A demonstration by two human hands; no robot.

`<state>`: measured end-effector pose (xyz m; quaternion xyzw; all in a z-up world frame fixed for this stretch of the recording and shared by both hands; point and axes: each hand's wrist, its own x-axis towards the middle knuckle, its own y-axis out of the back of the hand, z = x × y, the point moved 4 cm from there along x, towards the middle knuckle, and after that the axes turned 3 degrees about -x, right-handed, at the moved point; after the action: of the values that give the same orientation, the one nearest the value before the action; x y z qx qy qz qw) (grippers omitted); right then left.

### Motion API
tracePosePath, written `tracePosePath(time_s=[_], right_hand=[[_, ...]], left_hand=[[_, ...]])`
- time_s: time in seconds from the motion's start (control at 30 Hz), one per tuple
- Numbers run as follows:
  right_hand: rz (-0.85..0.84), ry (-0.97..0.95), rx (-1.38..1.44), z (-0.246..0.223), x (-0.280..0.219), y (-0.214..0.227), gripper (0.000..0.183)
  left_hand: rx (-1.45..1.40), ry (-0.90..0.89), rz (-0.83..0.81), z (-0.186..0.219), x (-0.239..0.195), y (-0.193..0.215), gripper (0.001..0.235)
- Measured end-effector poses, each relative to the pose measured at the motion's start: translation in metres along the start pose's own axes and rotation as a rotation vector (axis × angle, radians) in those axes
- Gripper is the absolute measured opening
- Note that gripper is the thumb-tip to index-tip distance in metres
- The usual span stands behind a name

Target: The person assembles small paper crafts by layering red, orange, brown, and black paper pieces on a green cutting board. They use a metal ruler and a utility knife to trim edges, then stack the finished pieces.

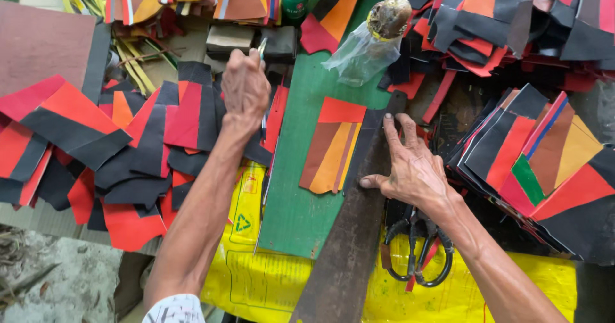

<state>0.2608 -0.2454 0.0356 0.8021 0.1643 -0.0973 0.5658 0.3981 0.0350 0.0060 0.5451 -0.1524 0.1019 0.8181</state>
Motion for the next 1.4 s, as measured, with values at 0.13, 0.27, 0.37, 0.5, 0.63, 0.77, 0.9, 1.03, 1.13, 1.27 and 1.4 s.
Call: tracePosePath(time_s=[0.13,0.27,0.37,0.5,0.63,0.77,0.9,1.03,1.13,1.27,1.4], right_hand=[[-0.025,-0.046,-0.017,0.001,0.003,0.001,0.133],[0.039,0.034,0.023,0.000,0.002,0.001,0.130],[0.008,-0.015,0.003,0.003,0.003,0.000,0.131],[0.068,0.040,0.022,0.000,0.005,0.004,0.129],[0.039,0.004,0.026,0.001,0.003,0.003,0.133],[0.062,0.043,0.034,0.001,0.000,0.001,0.127],[0.050,0.028,0.032,0.003,-0.004,-0.003,0.128],[0.079,0.039,0.034,0.008,0.005,0.000,0.131],[0.114,0.118,0.062,0.009,0.001,-0.004,0.131],[0.069,0.107,0.081,0.012,0.002,-0.001,0.133],[0.090,0.087,0.096,0.010,0.000,-0.002,0.134]], left_hand=[[-0.173,0.035,-0.051,-0.005,0.000,-0.003,0.023],[-0.839,0.505,-0.219,-0.035,0.002,-0.033,0.034],[-0.985,0.584,-0.222,-0.050,0.005,-0.054,0.033],[-1.342,0.699,-0.293,-0.061,0.004,-0.063,0.018],[-0.286,-0.185,0.167,-0.032,0.008,-0.018,0.029],[-0.378,0.083,-0.077,-0.020,-0.005,-0.009,0.024],[-0.362,0.238,-0.067,-0.015,0.004,0.020,0.036],[-1.046,0.256,-0.209,0.029,-0.024,0.021,0.029],[-1.241,0.330,-0.343,0.082,-0.076,-0.002,0.030],[-1.239,0.448,-0.459,0.138,-0.098,-0.024,0.031],[-1.164,0.416,-0.493,0.153,-0.096,-0.030,0.030]])
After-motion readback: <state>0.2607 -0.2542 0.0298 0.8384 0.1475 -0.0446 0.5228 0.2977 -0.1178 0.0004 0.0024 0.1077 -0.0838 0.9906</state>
